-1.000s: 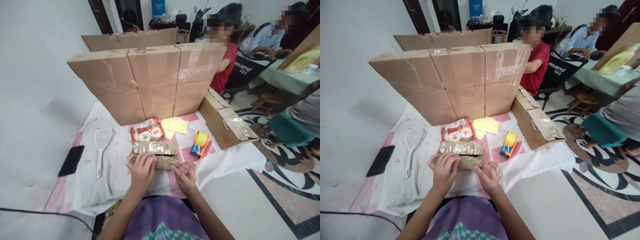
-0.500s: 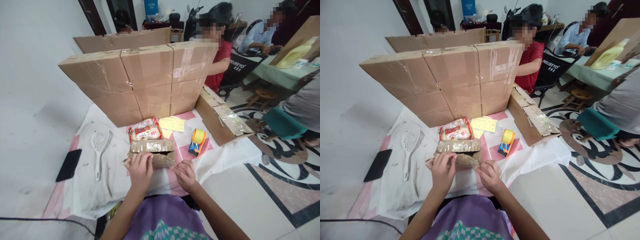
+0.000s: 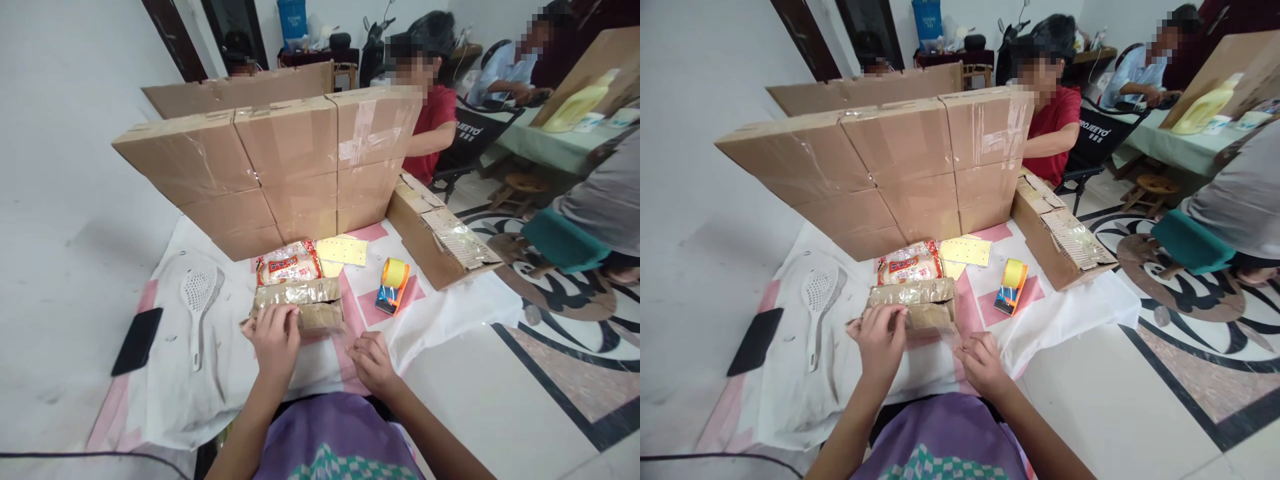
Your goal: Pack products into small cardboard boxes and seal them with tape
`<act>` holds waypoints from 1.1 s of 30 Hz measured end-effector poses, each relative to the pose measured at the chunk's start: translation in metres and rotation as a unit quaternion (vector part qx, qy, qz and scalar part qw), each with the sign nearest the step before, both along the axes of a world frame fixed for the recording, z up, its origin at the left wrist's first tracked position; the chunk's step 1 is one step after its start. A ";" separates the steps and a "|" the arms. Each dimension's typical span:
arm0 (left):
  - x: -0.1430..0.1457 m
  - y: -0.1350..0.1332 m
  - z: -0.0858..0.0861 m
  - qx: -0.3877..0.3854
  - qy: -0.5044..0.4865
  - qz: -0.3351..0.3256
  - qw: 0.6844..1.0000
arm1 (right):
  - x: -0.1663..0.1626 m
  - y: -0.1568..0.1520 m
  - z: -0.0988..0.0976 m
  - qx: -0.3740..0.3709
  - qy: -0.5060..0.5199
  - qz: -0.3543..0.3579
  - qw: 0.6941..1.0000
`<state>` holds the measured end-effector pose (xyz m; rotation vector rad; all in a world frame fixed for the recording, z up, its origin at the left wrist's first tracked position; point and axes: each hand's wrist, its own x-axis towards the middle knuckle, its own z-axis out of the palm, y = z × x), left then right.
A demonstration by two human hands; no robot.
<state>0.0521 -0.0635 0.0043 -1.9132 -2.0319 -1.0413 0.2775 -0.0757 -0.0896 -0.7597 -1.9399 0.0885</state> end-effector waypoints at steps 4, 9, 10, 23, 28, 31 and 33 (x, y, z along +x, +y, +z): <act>-0.019 0.013 0.004 0.058 -0.010 0.067 0.996 | 0.006 -0.019 -0.010 -0.029 -0.013 0.029 0.999; -0.019 0.019 0.006 0.100 -0.029 -0.006 0.995 | 0.002 -0.040 -0.022 -0.063 0.022 0.014 0.998; -0.017 0.017 0.005 0.120 -0.039 -0.034 0.991 | -0.003 -0.040 -0.020 -0.069 0.034 0.006 0.997; -0.018 -0.108 -0.033 -0.068 -0.063 -0.176 0.980 | -0.076 -0.025 0.019 -0.299 0.183 0.223 0.910; -0.004 -0.166 -0.053 -0.070 -0.114 -0.058 0.989 | -0.090 -0.050 0.001 -0.471 0.151 0.276 0.824; 0.006 -0.187 -0.063 -0.056 -0.138 -0.002 0.989 | -0.095 -0.067 -0.008 -0.538 0.134 0.315 0.771; 0.010 -0.198 -0.069 -0.046 -0.145 0.019 0.988 | -0.096 -0.076 -0.014 -0.544 0.124 0.331 0.761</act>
